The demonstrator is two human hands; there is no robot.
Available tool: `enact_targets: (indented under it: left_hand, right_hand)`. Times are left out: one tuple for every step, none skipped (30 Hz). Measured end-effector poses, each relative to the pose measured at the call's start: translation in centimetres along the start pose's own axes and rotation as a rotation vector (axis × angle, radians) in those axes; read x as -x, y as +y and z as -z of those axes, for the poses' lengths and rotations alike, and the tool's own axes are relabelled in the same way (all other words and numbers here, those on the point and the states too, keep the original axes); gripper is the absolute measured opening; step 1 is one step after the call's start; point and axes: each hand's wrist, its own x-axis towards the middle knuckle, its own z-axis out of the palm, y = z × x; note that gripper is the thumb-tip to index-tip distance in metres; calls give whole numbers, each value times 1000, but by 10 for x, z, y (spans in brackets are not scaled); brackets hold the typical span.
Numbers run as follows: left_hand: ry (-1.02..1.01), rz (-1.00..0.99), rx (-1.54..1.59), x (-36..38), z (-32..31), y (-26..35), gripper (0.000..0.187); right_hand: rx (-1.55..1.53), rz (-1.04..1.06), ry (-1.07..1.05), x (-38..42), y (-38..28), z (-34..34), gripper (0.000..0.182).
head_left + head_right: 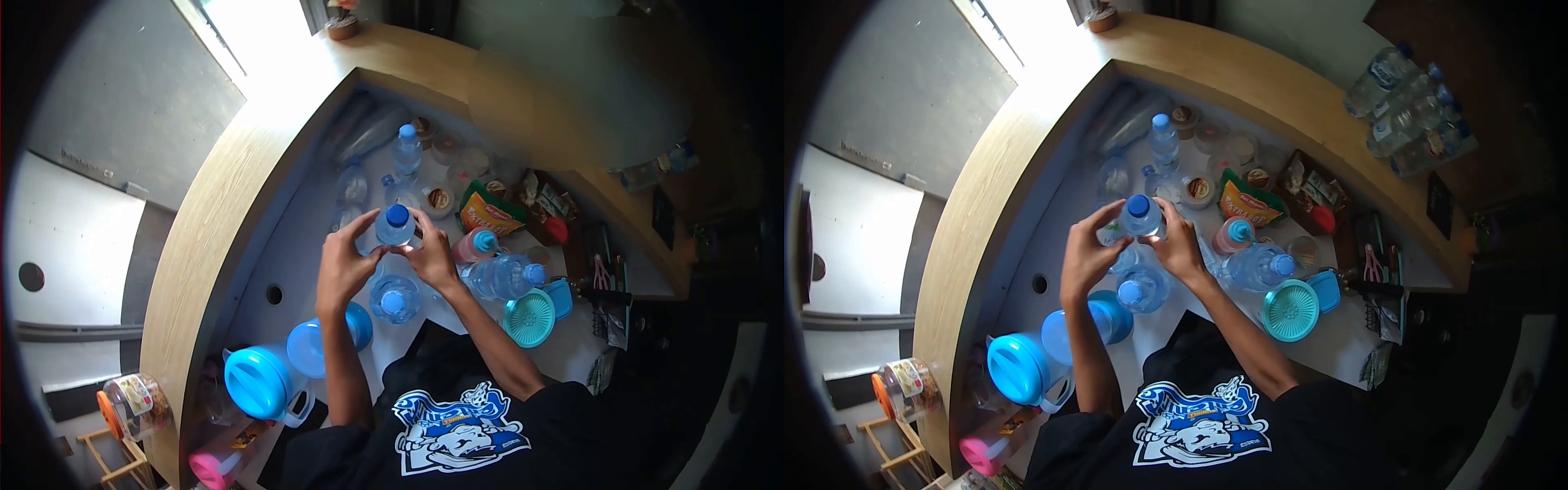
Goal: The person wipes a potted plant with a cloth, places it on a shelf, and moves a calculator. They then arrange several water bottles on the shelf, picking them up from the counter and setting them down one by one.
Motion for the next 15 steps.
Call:
enact_targets:
  left_hand:
    - [15,-26,20,-1,4,15,60]
    - [32,-60,49,-2,8,31,59]
    - [47,-97,79,-5,10,48,58]
    - [59,-135,111,-7,11,63,58]
    - [53,-180,163,-9,11,74,55]
    - [51,-199,197,-11,10,90,54]
    - [47,-219,231,-13,9,108,53]
    - [42,-237,266,-15,6,122,52]
    - [-13,-322,174,-19,4,130,54]
    - [-38,-350,194,-22,0,142,55]
    - [-62,-375,215,-25,-3,156,56]
    - [-85,-398,234,-28,-6,169,56]
    - [-119,-453,177,-34,-9,183,56]
    - [-136,-483,186,-42,-15,193,55]
    - [-153,-510,196,-50,-22,203,54]
  right_hand:
    - [-16,9,33,-1,-19,7,70]
    - [-32,18,70,-1,-39,15,70]
    - [-51,37,103,0,-60,25,68]
    - [-64,46,136,1,-79,36,68]
    - [-76,55,170,2,-96,47,67]
    - [-87,63,205,5,-113,60,67]
    - [-75,72,232,8,-131,74,67]
    - [-99,90,264,10,-142,87,68]
    - [-123,108,295,12,-152,100,68]
    - [-146,128,323,13,-161,113,68]
    - [-31,202,348,14,-169,129,68]
    - [-22,191,376,14,-177,142,67]
    - [-13,181,404,14,-184,155,66]
    - [-5,173,429,12,-190,167,66]
    - [27,197,463,11,-194,180,64]
